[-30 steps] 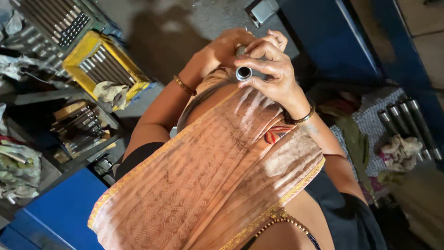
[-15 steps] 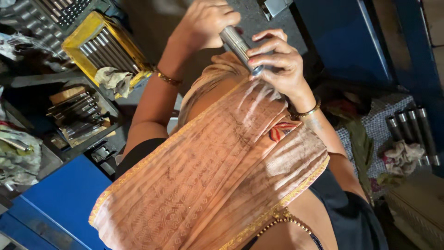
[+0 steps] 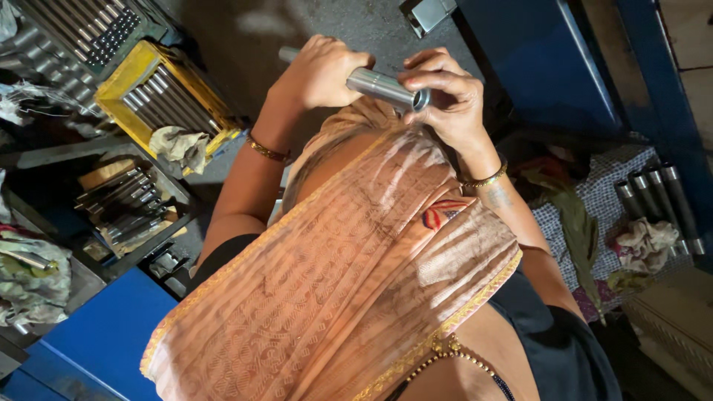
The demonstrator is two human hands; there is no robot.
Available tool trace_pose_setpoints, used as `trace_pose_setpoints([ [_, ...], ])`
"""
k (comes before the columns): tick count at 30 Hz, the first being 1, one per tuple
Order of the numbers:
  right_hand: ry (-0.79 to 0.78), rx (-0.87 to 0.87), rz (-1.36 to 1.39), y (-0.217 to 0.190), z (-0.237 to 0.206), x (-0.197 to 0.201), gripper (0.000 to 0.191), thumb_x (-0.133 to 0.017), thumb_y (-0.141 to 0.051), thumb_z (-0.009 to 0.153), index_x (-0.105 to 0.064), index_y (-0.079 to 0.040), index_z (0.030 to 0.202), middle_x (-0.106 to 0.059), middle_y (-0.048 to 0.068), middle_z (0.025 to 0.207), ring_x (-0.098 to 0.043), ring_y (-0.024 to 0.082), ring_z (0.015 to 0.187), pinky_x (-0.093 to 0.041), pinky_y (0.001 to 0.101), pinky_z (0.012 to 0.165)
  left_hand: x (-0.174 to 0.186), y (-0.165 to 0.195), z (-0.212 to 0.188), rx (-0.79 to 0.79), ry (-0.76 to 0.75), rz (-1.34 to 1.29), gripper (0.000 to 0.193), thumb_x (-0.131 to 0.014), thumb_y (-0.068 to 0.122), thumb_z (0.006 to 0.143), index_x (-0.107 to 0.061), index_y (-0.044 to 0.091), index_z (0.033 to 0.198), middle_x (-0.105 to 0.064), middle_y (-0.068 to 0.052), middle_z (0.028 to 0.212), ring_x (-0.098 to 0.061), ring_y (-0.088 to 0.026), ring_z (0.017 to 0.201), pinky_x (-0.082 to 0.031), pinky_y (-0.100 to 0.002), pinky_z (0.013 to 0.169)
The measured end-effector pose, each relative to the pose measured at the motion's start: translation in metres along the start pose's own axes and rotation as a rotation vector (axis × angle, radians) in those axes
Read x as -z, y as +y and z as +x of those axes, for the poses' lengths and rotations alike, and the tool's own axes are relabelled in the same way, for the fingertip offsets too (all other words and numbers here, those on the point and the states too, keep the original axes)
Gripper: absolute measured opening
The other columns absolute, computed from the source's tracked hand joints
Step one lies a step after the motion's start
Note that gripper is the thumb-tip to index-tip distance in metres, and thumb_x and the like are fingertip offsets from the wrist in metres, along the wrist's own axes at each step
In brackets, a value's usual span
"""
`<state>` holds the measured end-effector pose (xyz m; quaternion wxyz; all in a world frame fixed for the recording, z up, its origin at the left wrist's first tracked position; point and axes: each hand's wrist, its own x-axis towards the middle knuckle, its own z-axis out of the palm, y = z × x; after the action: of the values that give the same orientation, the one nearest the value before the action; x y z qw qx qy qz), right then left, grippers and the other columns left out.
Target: The person opens a machine door, removes a metal rod, wipes it with a cloth, inspects it, and places it in a tray. The person repeats this process with additional rods, wiping and inspecting each one before storing them.
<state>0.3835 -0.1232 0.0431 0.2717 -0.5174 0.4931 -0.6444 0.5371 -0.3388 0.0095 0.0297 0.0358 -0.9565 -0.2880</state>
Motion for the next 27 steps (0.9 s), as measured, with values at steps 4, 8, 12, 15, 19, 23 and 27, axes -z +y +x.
trace_pose_setpoints([
  [4,0.080,-0.066,0.008,0.001,-0.002,-0.003,0.045,-0.094,-0.015,0.078,-0.074,-0.005,0.116,-0.070,0.008,0.114,-0.065,0.023,0.118,-0.056,0.0343,0.098,0.009,0.003,0.002,0.078,-0.104,-0.047,0.016,-0.074,0.022,0.075,-0.073,0.011,0.087,-0.070,-0.016,0.075,-0.068,-0.038,0.078,-0.050,-0.049,0.081],
  [8,0.120,-0.076,-0.013,0.001,-0.001,-0.005,0.048,-0.095,-0.016,0.078,-0.073,-0.005,0.119,-0.070,0.009,0.115,-0.065,0.022,0.117,-0.055,0.0336,0.098,0.020,0.012,0.004,0.079,-0.134,-0.104,0.020,-0.076,0.027,0.081,-0.075,0.009,0.091,-0.071,-0.019,0.083,-0.069,-0.040,0.083,-0.053,-0.050,0.074],
  [12,0.144,-0.060,-0.083,-0.002,0.004,-0.004,0.050,-0.096,-0.018,0.076,-0.073,-0.003,0.119,-0.071,0.009,0.113,-0.065,0.021,0.112,-0.054,0.0326,0.096,0.020,0.020,0.007,0.057,-0.133,-0.256,0.033,-0.079,0.033,0.082,-0.076,0.008,0.103,-0.072,-0.021,0.087,-0.069,-0.041,0.084,-0.053,-0.049,0.073],
  [15,0.178,-0.071,-0.122,-0.006,0.008,-0.003,0.052,-0.096,-0.019,0.075,-0.074,-0.002,0.119,-0.072,0.009,0.112,-0.065,0.019,0.109,-0.053,0.0314,0.094,0.013,0.022,0.011,0.106,-0.192,-0.352,0.041,-0.079,0.039,0.084,-0.073,0.005,0.108,-0.071,-0.022,0.089,-0.070,-0.039,0.085,-0.054,-0.047,0.076],
  [19,0.210,-0.062,-0.157,-0.013,0.016,-0.007,0.053,-0.098,-0.020,0.075,-0.075,0.000,0.118,-0.070,0.007,0.107,-0.063,0.019,0.104,-0.051,0.0308,0.092,0.000,0.021,0.016,0.107,-0.259,-0.518,0.045,-0.079,0.043,0.085,-0.071,0.002,0.103,-0.072,-0.018,0.086,-0.069,-0.032,0.080,-0.053,-0.044,0.076],
  [23,0.214,0.038,-0.290,-0.019,0.024,-0.011,0.053,-0.098,-0.022,0.072,-0.076,0.001,0.116,-0.069,0.006,0.100,-0.062,0.021,0.101,-0.047,0.0327,0.091,-0.012,0.022,0.018,0.066,-0.110,-0.560,0.047,-0.084,0.043,0.084,-0.070,0.001,0.100,-0.072,-0.015,0.088,-0.068,-0.023,0.079,-0.052,-0.040,0.072],
  [27,0.201,0.069,-0.348,-0.025,0.025,-0.014,0.054,-0.098,-0.024,0.072,-0.077,0.000,0.115,-0.068,0.006,0.098,-0.061,0.022,0.100,-0.047,0.0350,0.093,-0.018,0.023,0.022,0.053,-0.184,-0.690,0.040,-0.081,0.039,0.086,-0.070,0.002,0.098,-0.073,-0.010,0.083,-0.067,-0.019,0.076,-0.053,-0.036,0.072],
])
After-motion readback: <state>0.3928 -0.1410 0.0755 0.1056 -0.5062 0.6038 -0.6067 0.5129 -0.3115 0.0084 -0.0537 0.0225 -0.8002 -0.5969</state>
